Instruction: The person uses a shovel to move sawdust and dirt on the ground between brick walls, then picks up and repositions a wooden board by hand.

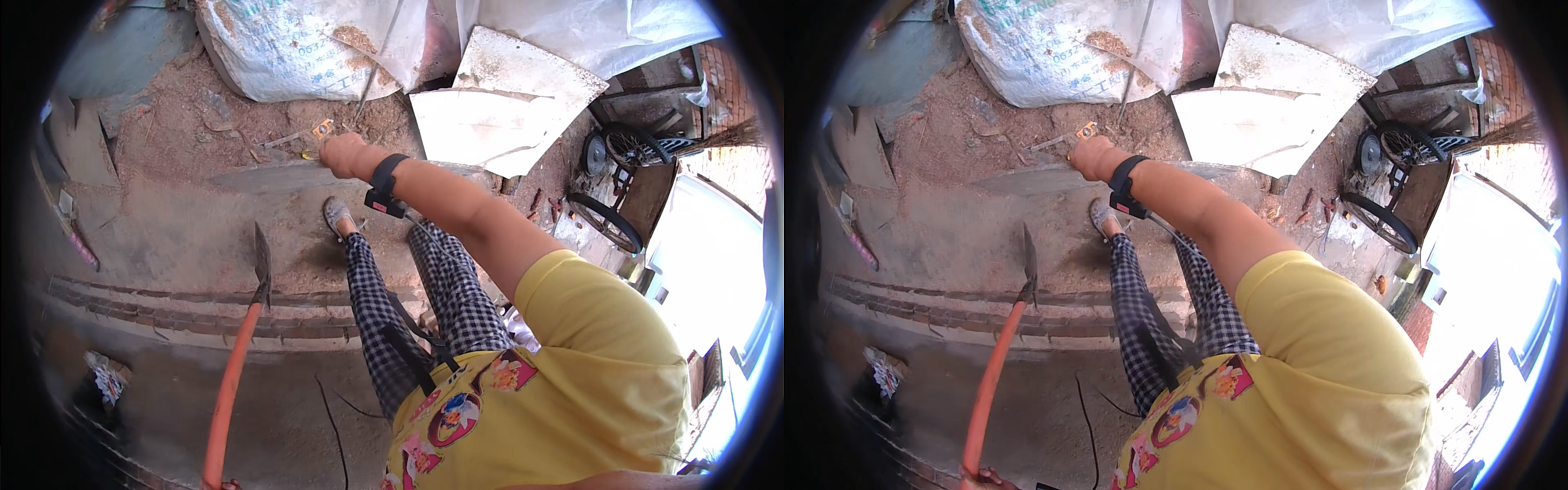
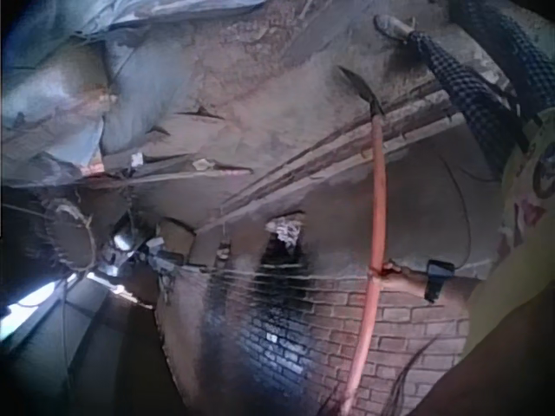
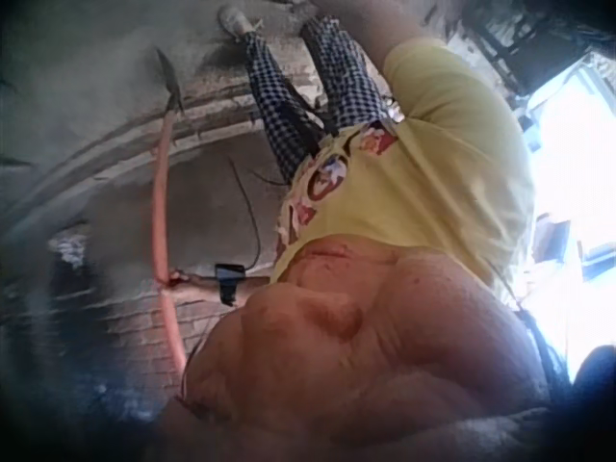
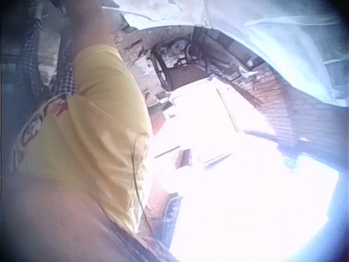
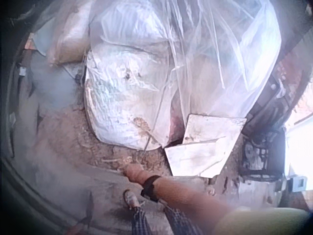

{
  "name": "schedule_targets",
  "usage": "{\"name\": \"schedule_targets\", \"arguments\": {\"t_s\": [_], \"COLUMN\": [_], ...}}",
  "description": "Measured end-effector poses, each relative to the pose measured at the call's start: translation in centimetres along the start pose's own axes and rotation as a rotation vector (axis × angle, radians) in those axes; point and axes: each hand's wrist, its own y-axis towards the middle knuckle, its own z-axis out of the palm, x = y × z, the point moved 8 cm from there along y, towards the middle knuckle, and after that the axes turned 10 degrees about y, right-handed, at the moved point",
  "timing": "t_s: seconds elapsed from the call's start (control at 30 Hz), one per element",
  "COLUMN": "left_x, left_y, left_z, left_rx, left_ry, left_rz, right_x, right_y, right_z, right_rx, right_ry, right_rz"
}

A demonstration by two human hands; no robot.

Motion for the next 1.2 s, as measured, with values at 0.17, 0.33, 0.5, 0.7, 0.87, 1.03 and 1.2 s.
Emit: {"name": "schedule_targets", "arguments": {"t_s": [0.17,0.33,0.5,0.7,0.87,1.03,1.2], "left_x": [1.6,3.7,4.1,3.9,3.8,3.5,2.8], "left_y": [0.8,2.3,1.8,1.5,0.4,-2.1,-5.3], "left_z": [-1.1,-2.1,-1.2,0.5,3.0,6.7,9.5], "left_rx": [-0.002,-0.047,-0.047,-0.028,0.019,0.106,0.159], "left_ry": [-0.075,-0.066,-0.036,-0.026,-0.024,-0.042,-0.050], "left_rz": [-0.081,-0.105,-0.112,-0.088,-0.068,-0.040,0.003], "right_x": [-4.3,-7.9,-6.0,-8.0,-9.6,-16.2,-30.5], "right_y": [2.1,2.3,4.3,5.7,4.1,-6.3,-19.2], "right_z": [-1.8,-5.8,-11.5,-11.5,-14.0,-12.7,-9.6], "right_rx": [-0.072,-0.156,-0.220,-0.200,-0.532,-0.472,-0.262], "right_ry": [-0.018,-0.064,-0.239,-0.228,-0.218,-0.046,-0.158], "right_rz": [0.035,0.114,0.029,0.148,0.138,0.208,0.577]}}
